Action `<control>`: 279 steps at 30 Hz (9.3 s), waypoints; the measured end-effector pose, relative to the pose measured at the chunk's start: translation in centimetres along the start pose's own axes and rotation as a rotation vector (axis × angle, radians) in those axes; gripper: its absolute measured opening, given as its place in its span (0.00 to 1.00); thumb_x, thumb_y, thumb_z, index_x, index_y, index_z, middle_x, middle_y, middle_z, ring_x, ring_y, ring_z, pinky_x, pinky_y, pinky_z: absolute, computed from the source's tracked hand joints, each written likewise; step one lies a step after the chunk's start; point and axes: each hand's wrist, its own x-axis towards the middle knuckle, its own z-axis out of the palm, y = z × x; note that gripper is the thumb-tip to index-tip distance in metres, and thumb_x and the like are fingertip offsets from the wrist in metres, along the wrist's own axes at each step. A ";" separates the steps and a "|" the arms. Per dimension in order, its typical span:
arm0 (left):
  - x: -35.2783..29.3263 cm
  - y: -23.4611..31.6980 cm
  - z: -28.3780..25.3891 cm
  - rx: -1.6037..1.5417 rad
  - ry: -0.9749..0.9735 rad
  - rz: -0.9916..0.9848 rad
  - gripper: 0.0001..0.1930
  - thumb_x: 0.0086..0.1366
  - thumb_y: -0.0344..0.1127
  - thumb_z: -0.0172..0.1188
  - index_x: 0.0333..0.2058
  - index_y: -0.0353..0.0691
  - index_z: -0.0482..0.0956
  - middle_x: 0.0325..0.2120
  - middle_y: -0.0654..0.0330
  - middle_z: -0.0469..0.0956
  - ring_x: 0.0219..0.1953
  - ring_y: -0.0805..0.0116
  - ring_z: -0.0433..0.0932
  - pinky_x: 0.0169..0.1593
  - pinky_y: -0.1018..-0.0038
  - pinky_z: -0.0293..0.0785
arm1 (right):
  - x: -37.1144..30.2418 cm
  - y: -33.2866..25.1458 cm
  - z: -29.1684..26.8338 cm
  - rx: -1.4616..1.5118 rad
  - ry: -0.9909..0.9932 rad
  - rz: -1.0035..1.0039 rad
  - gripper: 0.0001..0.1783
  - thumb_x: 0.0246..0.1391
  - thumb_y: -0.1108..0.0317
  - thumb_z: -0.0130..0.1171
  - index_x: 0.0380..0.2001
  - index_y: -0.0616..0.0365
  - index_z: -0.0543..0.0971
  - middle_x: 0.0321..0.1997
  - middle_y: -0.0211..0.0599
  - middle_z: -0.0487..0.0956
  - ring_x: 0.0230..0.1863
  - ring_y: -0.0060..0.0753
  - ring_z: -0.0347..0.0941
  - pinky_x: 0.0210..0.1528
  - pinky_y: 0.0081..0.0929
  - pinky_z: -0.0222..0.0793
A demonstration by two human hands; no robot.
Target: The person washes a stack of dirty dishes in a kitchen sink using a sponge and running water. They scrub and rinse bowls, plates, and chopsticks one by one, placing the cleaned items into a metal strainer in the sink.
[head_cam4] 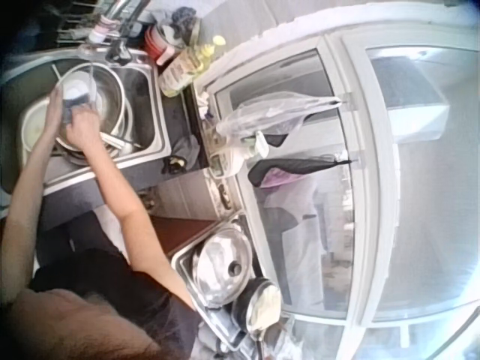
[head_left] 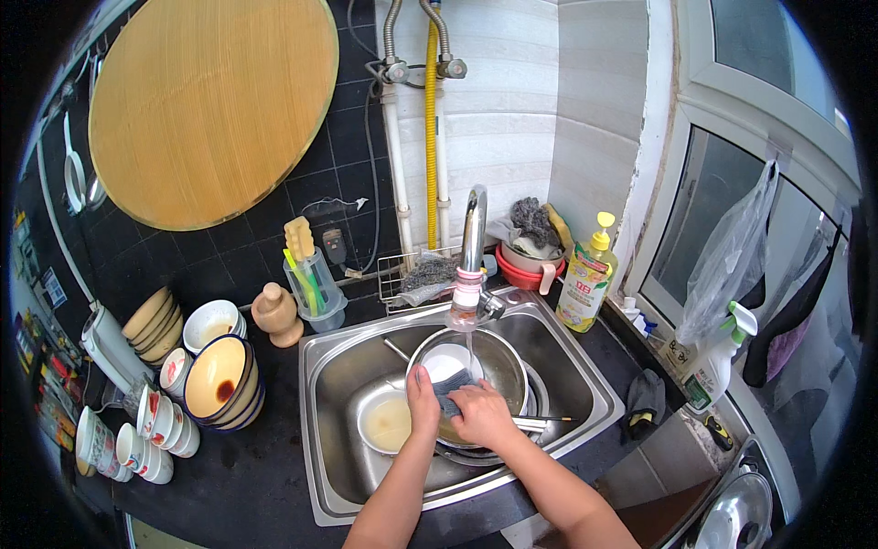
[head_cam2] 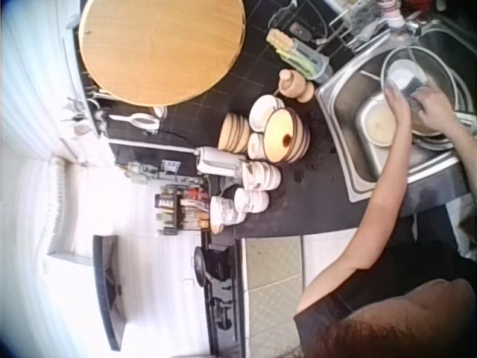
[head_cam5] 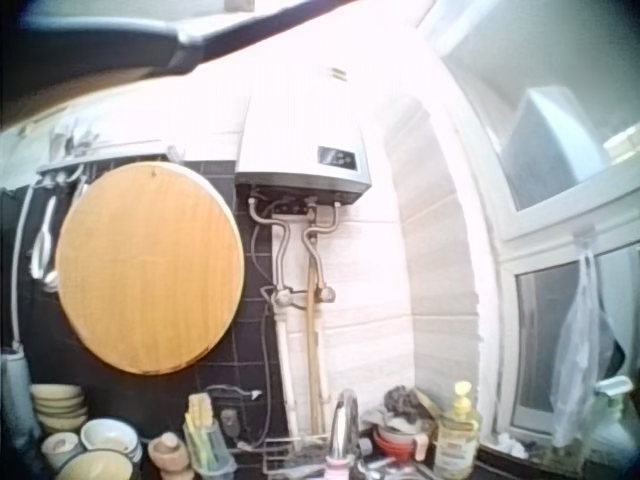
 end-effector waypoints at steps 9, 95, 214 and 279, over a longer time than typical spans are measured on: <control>-1.0 0.2 0.7 -0.071 -0.051 -0.150 0.29 0.65 0.53 0.39 0.50 0.31 0.65 0.50 0.47 0.66 0.53 0.58 0.64 0.55 0.69 0.58 | 1.2 0.6 0.3 0.091 -0.179 -0.085 0.30 0.33 0.64 0.57 0.44 0.65 0.71 0.44 0.45 0.75 0.50 0.43 0.68 0.61 0.39 0.49; -1.9 2.5 -0.2 -0.320 -0.503 -0.158 0.15 0.48 0.18 0.57 0.37 0.38 0.73 0.30 0.65 0.76 0.32 0.76 0.74 0.39 0.79 0.70 | 2.5 0.8 -1.4 0.219 0.182 -0.112 0.14 0.44 0.69 0.52 0.37 0.45 0.78 0.47 0.34 0.69 0.53 0.43 0.58 0.57 0.38 0.50; -3.3 5.0 0.4 -0.334 -0.658 -0.192 0.11 0.56 0.26 0.57 0.40 0.34 0.74 0.34 0.62 0.77 0.36 0.78 0.74 0.42 0.81 0.68 | 6.9 3.9 -3.1 0.546 0.087 0.498 0.16 0.55 0.65 0.44 0.45 0.54 0.74 0.40 0.44 0.77 0.53 0.41 0.67 0.53 0.36 0.61; -1.8 3.1 0.0 -0.268 -0.115 -0.246 0.26 0.53 0.33 0.43 0.52 0.35 0.53 0.48 0.45 0.60 0.44 0.51 0.70 0.29 0.63 0.79 | 0.6 5.8 2.9 0.760 0.876 0.690 0.28 0.42 0.75 0.57 0.51 0.62 0.65 0.51 0.48 0.66 0.56 0.42 0.59 0.58 0.29 0.53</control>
